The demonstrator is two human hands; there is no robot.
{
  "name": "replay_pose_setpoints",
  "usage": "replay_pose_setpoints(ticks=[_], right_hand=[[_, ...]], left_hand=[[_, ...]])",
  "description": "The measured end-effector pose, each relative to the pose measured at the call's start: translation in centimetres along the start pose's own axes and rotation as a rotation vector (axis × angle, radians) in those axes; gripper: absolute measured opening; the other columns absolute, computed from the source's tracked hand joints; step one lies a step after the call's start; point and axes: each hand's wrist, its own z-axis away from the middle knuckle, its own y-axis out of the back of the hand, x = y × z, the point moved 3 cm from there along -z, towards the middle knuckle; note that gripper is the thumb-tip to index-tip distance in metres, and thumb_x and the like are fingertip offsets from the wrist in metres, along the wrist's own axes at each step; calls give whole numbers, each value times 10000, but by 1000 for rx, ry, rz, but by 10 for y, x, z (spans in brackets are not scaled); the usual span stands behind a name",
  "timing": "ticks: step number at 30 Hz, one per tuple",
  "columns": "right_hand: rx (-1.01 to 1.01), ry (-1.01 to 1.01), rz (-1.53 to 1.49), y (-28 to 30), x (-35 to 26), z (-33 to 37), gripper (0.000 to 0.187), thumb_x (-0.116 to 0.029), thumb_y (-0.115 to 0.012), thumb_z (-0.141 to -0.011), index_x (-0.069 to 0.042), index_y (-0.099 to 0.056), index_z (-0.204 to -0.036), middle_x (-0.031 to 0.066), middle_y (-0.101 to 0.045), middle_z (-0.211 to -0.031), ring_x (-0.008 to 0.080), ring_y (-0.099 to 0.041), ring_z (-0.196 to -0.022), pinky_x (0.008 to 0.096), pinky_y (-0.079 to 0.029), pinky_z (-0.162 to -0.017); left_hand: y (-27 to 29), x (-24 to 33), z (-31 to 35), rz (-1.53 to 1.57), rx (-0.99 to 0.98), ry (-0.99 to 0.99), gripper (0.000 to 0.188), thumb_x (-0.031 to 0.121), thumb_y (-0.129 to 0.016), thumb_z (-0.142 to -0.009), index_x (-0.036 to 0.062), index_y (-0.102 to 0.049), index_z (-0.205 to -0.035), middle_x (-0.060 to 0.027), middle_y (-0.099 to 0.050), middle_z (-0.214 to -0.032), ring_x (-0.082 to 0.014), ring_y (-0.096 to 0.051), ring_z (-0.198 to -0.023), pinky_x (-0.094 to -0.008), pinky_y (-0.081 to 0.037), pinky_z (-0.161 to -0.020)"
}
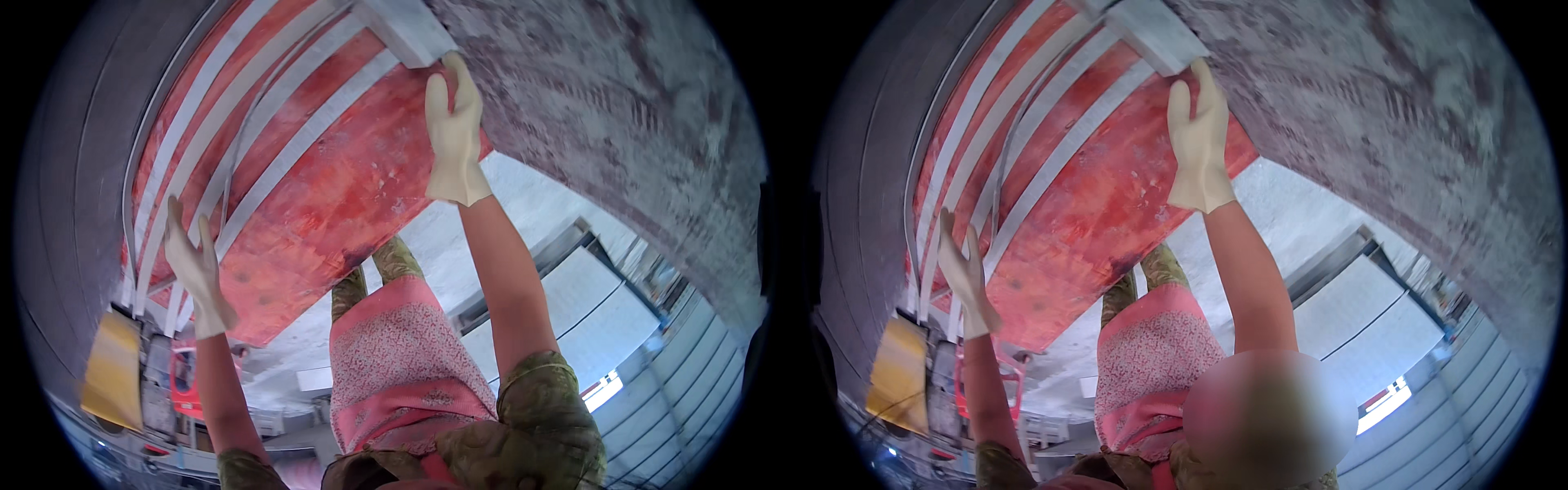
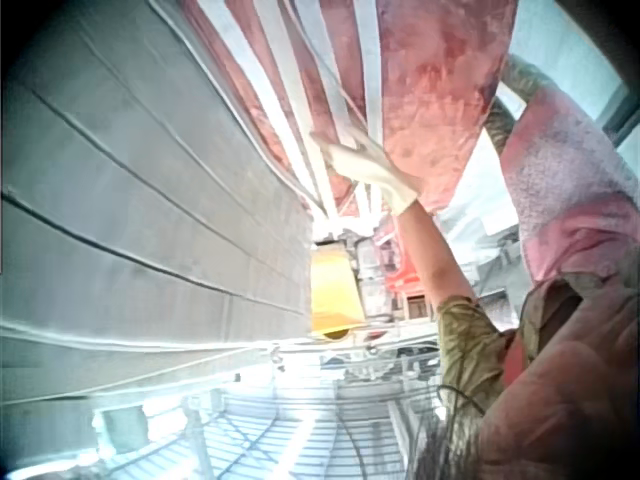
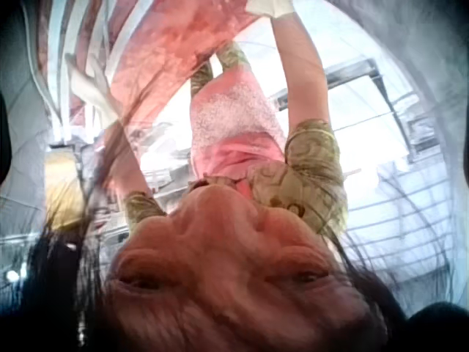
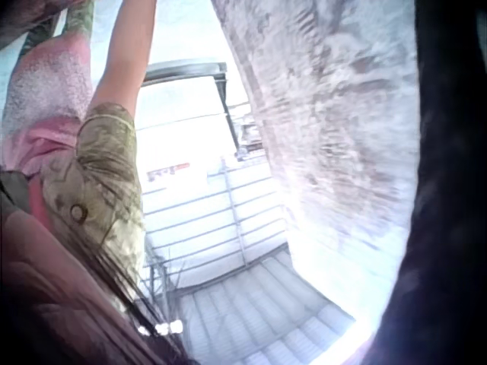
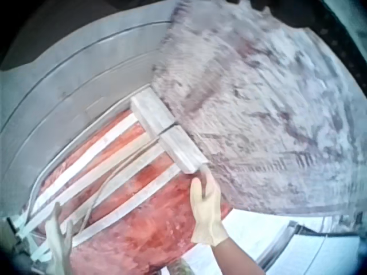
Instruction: The person picks up long white plastic strips and rubs them against a red sanding belt on a machine. They handle the strips one at a time, flip them, and place them on a red mat after sanding. The person repeats this process for several strips.
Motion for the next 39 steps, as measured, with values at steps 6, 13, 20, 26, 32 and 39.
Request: replay_pose_setpoints(ticks=[6, 13, 20, 26, 32, 39], right_hand=[[206, -644, -827, 3, 33, 16, 712, -342, -620, -1030, 100, -344, -1516, 141, -468, -1519, 260, -428, -1443, 366, -398, -1182], [-47, -520, 60, -34, 16, -48, 649, -163, -671, -947, -106, -348, -1507, 268, -526, -1372, 431, -521, -1312, 468, -484, -1059], [100, -681, -401, -38, 1, -57, 554, -236, -619, -1007, -28, -399, -1471, 232, -563, -1346, 376, -613, -1198, 416, -509, -1017], [213, -657, -434, -48, 38, -65, 598, -448, -500, -1058, 95, -490, -1306, 188, -594, -1301, 238, -639, -1075, 351, -537, -965], [135, -757, -181, -41, 20, -69, 525, -389, -528, -1036, 69, -512, -1293, 199, -636, -1253, 269, -628, -1122, 374, -508, -976], [178, -650, -842, 3, 23, -6, 643, -335, -590, -1046, 51, -372, -1512, 219, -432, -1558, 294, -454, -1435, 413, -381, -1198]], left_hand=[[-8, 40, 46, 271, -286, 221, 481, 136, -571, -1043, -67, -469, -1467, -233, -553, -1459, -291, -551, -1342, -411, -405, -1128], [-27, 78, 106, 516, -486, 623, 462, 176, -531, -1072, -51, -471, -1470, -177, -554, -1462, -245, -539, -1348, -375, -381, -1142], [-18, 68, 128, 505, -565, 735, 466, 263, -546, -1069, -47, -539, -1416, -151, -640, -1355, -225, -565, -1302, -363, -396, -1118], [-17, 66, 127, 469, -571, 785, 472, 285, -566, -1056, -19, -551, -1417, -154, -645, -1339, -230, -568, -1284, -352, -402, -1108], [-16, 90, 126, 500, -523, 940, 494, 312, -619, -1025, -5, -572, -1400, -148, -610, -1374, -222, -547, -1308, -336, -392, -1114], [-11, 85, 135, 521, -587, 844, 479, 277, -603, -1014, 5, -560, -1406, -124, -571, -1417, -207, -529, -1323, -335, -385, -1124]])
